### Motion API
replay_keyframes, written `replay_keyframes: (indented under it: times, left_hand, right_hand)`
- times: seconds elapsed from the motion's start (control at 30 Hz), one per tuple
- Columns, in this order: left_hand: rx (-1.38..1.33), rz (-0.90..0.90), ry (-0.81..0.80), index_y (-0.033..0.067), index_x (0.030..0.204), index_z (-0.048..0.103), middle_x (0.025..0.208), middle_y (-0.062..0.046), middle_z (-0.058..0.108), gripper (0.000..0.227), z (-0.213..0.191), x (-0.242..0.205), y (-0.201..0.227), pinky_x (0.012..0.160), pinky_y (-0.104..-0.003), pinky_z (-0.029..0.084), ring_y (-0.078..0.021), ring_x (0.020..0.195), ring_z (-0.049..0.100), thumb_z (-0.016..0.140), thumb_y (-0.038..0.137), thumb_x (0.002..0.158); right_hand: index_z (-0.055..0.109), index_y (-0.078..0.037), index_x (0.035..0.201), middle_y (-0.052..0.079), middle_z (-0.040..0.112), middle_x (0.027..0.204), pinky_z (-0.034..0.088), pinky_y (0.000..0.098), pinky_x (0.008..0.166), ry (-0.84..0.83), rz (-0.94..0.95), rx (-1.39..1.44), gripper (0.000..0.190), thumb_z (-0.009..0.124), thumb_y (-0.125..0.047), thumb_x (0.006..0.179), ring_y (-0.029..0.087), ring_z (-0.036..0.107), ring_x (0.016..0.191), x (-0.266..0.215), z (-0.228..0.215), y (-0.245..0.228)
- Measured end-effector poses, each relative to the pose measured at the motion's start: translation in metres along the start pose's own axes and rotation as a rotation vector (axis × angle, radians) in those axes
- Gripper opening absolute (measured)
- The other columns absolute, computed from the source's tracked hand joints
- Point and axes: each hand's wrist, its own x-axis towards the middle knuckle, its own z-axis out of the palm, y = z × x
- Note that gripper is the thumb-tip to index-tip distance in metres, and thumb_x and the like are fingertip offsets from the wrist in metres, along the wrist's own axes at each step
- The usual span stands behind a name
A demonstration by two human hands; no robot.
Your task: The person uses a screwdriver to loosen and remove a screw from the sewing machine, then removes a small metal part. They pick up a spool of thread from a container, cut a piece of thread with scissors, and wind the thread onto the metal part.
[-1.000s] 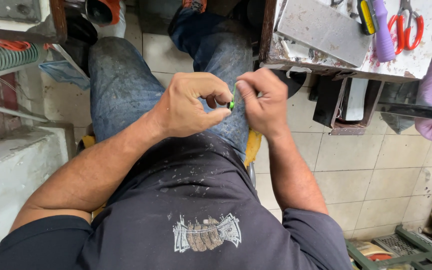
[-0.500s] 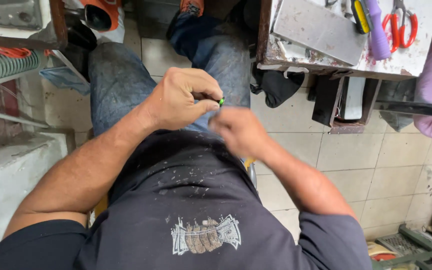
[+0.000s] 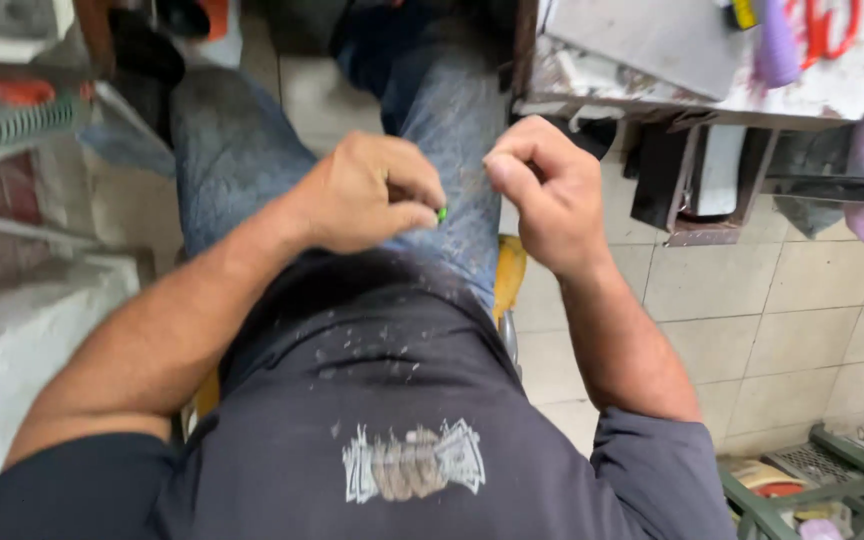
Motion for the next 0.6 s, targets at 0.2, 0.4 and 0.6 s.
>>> replay_keyframes:
  times: [0.2,0.4,0.6]
  left_hand:
    - [-0.165,-0.249,-0.041,0.0098,0.088,0.079,0.079,-0.008,0.074,0.012,0.017,-0.005,-0.017,0.062,-0.03,0.058,-0.0144,0.069,0.068,0.083,0.007,0.077]
    - [-0.364,-0.463,-0.197,0.0081,0.089,0.08,0.065,-0.005,0.073,0.018,0.031,-0.004,-0.039,0.055,-0.022,0.054,-0.009,0.057,0.066,0.084,0.004,0.072]
    - [-0.748,-0.428,-0.254,-0.0053,0.096,0.067,0.084,-0.018,0.075,0.034,0.037,0.019,-0.044,0.062,-0.03,0.062,-0.0184,0.068,0.074,0.084,-0.014,0.069]
  right_hand:
    - [0.057,0.0,0.106,0.025,0.07,0.106,0.07,0.0454,0.065,0.145,0.584,1.291,0.012,0.052,-0.011,0.107,0.036,0.077,0.096,-0.025,0.027,0.036]
    - [0.046,-0.008,0.089,0.003,0.034,0.069,0.022,0.0209,0.04,-0.01,0.433,1.156,0.021,0.061,-0.013,0.104,0.008,0.023,0.053,-0.016,0.018,0.011]
    - [0.071,-0.013,0.12,0.009,0.059,0.09,0.054,0.0407,0.057,-0.228,-0.212,-0.291,0.023,0.07,-0.025,0.1,0.032,0.058,0.064,-0.025,-0.029,-0.015]
